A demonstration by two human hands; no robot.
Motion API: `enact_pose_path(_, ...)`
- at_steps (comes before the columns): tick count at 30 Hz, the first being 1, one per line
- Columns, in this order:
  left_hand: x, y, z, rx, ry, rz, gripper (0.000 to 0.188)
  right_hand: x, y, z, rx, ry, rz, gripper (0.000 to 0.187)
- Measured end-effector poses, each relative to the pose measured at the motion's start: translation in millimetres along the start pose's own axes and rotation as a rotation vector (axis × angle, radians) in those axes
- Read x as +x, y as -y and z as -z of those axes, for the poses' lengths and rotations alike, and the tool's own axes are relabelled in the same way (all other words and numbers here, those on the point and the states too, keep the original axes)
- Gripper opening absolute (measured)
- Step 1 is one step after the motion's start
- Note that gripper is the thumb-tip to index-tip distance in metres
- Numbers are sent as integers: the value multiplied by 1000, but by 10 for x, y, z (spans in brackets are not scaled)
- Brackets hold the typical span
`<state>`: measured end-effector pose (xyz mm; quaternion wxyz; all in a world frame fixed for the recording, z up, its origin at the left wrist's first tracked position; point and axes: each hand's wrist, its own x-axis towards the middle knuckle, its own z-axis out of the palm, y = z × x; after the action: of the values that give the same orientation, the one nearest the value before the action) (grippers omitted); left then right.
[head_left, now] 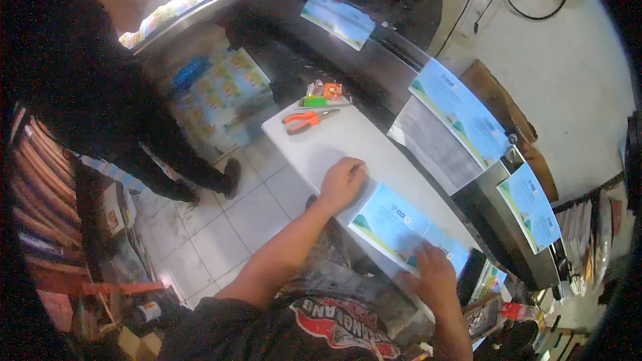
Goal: The person picks up printed paper booklets, uses shears to cut a plastic binding strap on a machine, and then stacks the booklets together.
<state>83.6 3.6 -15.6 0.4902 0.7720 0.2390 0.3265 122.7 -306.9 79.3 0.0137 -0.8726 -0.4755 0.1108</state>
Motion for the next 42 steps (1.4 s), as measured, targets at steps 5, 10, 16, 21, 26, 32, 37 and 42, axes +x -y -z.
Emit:
enact_pose_path(5, 1, 24, 61, 54, -14, -38, 25, 44, 17, 390, 188, 43, -13, 59)
enact_pose_path(10, -31, -44, 41, 9, -15, 8, 25, 106, -105, 247, 135, 74, -15, 49)
enact_pose_path(16, -15, -33, 51, -29, -10, -18, 26, 101, -401, 281, 112, -193, 40, 32)
enact_pose_path(21, -16, -40, 74, -5, -12, -20, 27, 74, -1343, 1280, -116, -784, -457, 38)
enact_pose_path(26, -10, 9, 65, -22, -41, -6, 26, 102, -2168, 1427, -324, -1275, -358, 46)
enact_pose_path(32, -12, 10, 41, -27, -29, -49, 24, -109, -2663, 314, -171, -704, -518, 37)
enact_pose_path(37, -31, -45, 69, -30, -49, -26, 24, 61, -1428, 315, -126, -288, -568, 33)
enact_pose_path(42, -34, -4, 54, 1, -49, -50, 23, 42, -17, 64, -44, -200, -25, 74)
